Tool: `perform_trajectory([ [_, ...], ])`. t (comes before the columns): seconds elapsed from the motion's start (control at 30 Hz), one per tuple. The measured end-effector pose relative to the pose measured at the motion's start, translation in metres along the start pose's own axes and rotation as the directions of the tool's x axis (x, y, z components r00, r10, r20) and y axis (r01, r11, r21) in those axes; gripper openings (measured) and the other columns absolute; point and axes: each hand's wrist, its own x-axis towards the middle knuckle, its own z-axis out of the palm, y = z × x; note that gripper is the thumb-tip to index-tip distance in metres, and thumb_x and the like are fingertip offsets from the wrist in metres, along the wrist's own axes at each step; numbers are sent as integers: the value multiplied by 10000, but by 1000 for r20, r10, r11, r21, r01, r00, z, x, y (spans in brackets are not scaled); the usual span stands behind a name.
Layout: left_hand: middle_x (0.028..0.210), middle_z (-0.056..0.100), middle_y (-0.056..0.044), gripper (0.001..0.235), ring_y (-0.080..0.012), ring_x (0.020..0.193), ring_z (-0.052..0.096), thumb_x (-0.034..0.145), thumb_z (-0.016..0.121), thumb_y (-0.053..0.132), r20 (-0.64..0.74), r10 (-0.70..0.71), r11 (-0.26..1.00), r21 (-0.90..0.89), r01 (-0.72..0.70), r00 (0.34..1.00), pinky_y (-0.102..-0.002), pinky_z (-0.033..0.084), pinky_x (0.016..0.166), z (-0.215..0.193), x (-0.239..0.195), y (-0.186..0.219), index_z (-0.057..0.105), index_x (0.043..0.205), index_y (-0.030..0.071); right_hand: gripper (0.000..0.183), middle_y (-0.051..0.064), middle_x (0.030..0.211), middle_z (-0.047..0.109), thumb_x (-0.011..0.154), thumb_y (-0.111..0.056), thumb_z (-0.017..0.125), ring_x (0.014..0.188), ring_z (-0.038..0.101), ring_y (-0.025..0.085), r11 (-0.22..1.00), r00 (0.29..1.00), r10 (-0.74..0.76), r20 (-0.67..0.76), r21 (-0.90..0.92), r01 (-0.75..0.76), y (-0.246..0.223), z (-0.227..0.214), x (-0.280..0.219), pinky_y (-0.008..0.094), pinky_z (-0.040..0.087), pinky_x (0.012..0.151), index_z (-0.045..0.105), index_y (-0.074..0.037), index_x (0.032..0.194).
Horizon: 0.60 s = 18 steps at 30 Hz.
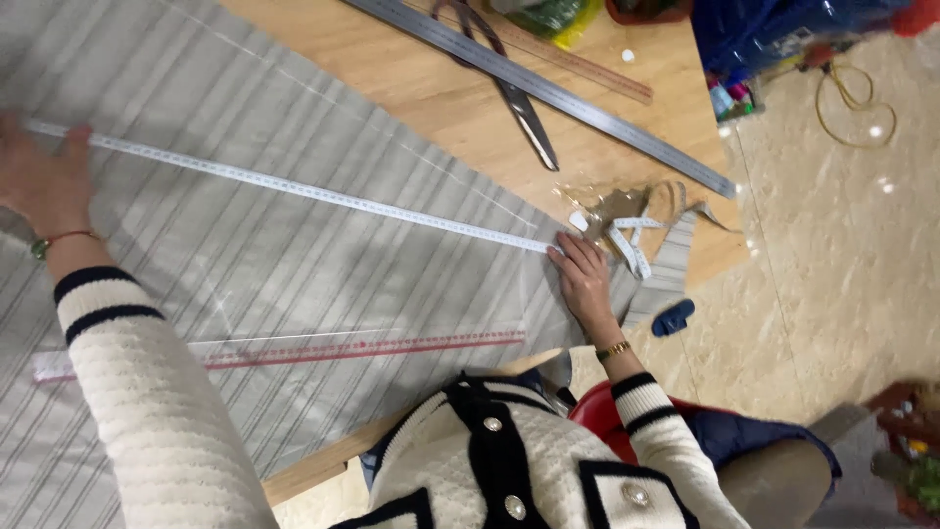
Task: Measuring and marking patterns on a piece of striped fabric using a measuring tape, rulers, and a marking tool on a cutting table.
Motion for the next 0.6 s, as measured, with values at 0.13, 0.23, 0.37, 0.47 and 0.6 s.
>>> perform_trajectory([
  [0.13,1553,478,-341,1072,-480,1393,174,955,704,733,80,-174,984,45,170,982,-891,-20,834,-27,6,11,487,1576,-114,319,191,1354,660,1041,56,448,1209,658,380,999,999,-36,-6,11,36,-4,-2,-2,499,498,1064,705,-60,1191],
  [0.23,1625,338,-251,1220,-468,1440,98,743,777,716,294,-342,927,-53,372,893,-877,-21,949,-83,22,41,354,1576,-69,288,192,1359,661,1083,-35,457,1202,640,379,999,1000,-15,15,32,15,0,1,-6,468,468,1034,713,-67,1211],
  [0.37,1636,316,-231,1006,-488,1481,117,906,645,703,278,-273,949,-79,306,921,-852,-96,971,-58,23,15,362,1564,-5,314,170,1405,643,1073,10,454,1287,603,363,999,998,40,51,-8,-39,1,4,-14,469,440,1100,704,-58,1251],
  [0.47,1576,447,-196,845,-509,1440,158,987,677,641,101,-181,974,-119,192,978,-863,-113,922,-33,26,-6,520,1489,-20,320,190,1412,635,1029,72,491,1303,589,382,999,995,51,84,-23,-50,1,3,-14,506,443,1123,693,-28,1257],
  [0.6,1556,469,-254,917,-539,1427,161,905,792,692,93,-150,967,-192,166,984,-851,-155,897,-41,33,-15,574,1441,-20,327,204,1422,631,993,88,548,1304,582,395,997,990,56,127,-61,-48,4,2,-19,529,449,1127,688,-13,1271],
])
